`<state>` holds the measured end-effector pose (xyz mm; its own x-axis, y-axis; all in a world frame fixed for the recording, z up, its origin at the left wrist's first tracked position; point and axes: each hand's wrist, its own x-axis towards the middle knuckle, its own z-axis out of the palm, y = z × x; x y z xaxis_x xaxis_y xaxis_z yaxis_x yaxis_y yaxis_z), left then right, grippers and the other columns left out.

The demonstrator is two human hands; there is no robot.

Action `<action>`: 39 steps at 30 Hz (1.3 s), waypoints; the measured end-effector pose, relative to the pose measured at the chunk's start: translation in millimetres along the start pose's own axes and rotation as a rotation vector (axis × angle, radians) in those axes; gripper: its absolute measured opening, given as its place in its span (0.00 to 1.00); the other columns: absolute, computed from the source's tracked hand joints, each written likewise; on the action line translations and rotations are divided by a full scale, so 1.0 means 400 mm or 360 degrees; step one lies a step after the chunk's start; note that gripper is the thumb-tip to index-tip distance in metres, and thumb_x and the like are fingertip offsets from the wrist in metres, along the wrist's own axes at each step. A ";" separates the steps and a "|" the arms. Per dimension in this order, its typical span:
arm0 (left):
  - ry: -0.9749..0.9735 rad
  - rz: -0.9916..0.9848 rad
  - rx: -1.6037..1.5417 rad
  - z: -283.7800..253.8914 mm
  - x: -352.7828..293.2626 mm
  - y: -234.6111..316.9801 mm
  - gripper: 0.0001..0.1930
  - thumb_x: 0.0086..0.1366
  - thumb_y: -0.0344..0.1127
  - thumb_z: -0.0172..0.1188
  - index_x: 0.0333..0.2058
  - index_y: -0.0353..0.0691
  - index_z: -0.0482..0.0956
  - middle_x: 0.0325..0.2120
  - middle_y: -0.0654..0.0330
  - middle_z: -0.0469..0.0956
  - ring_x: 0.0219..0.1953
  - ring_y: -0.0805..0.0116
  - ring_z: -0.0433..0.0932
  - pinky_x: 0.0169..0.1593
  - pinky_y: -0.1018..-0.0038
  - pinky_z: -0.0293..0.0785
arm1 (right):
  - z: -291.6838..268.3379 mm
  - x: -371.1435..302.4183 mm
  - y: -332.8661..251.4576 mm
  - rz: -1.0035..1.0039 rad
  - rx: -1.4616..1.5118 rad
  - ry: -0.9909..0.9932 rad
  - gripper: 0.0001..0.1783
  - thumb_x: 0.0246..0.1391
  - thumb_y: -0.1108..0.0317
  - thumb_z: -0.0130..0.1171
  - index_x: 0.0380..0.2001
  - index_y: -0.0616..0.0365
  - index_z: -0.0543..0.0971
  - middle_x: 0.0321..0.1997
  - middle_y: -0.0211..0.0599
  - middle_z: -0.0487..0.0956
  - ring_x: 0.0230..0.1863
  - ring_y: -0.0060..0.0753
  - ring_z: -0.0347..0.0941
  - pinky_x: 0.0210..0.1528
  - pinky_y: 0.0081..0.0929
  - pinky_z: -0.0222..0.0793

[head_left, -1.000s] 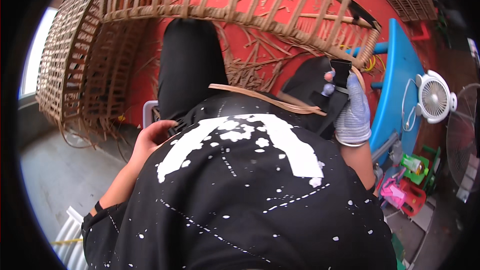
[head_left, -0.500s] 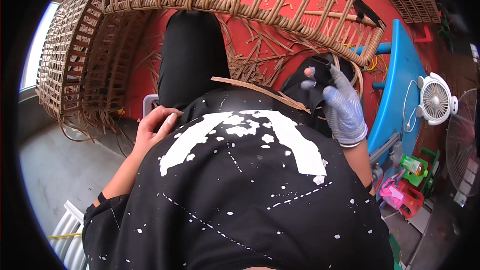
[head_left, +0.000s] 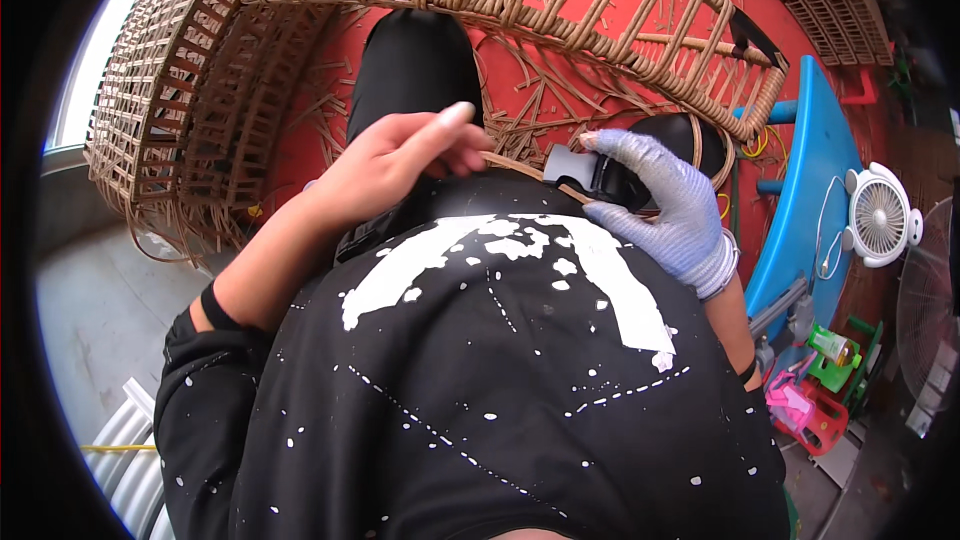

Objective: The recorder is weaving strips of material around a furniture frame to assemble or repair a wicker-style chair.

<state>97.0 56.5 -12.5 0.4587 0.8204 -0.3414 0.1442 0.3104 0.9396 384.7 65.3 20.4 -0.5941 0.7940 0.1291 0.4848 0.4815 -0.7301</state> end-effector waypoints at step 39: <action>-0.0338 -0.0548 -0.0724 0.181 0.115 0.030 0.15 0.65 0.44 0.58 0.36 0.36 0.73 0.31 0.57 0.79 0.32 0.74 0.81 0.36 0.79 0.79 | -0.091 -0.079 -0.088 -0.0049 -0.0346 0.0495 0.11 0.37 0.77 0.68 0.29 0.60 0.81 0.26 0.35 0.72 0.26 0.32 0.70 0.29 0.25 0.66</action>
<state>183.5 63.3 -15.2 0.6239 0.5373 -0.5675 -0.0526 0.7534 0.6555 409.9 36.6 66.3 -0.4035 0.8366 0.3706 0.6147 0.5478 -0.5675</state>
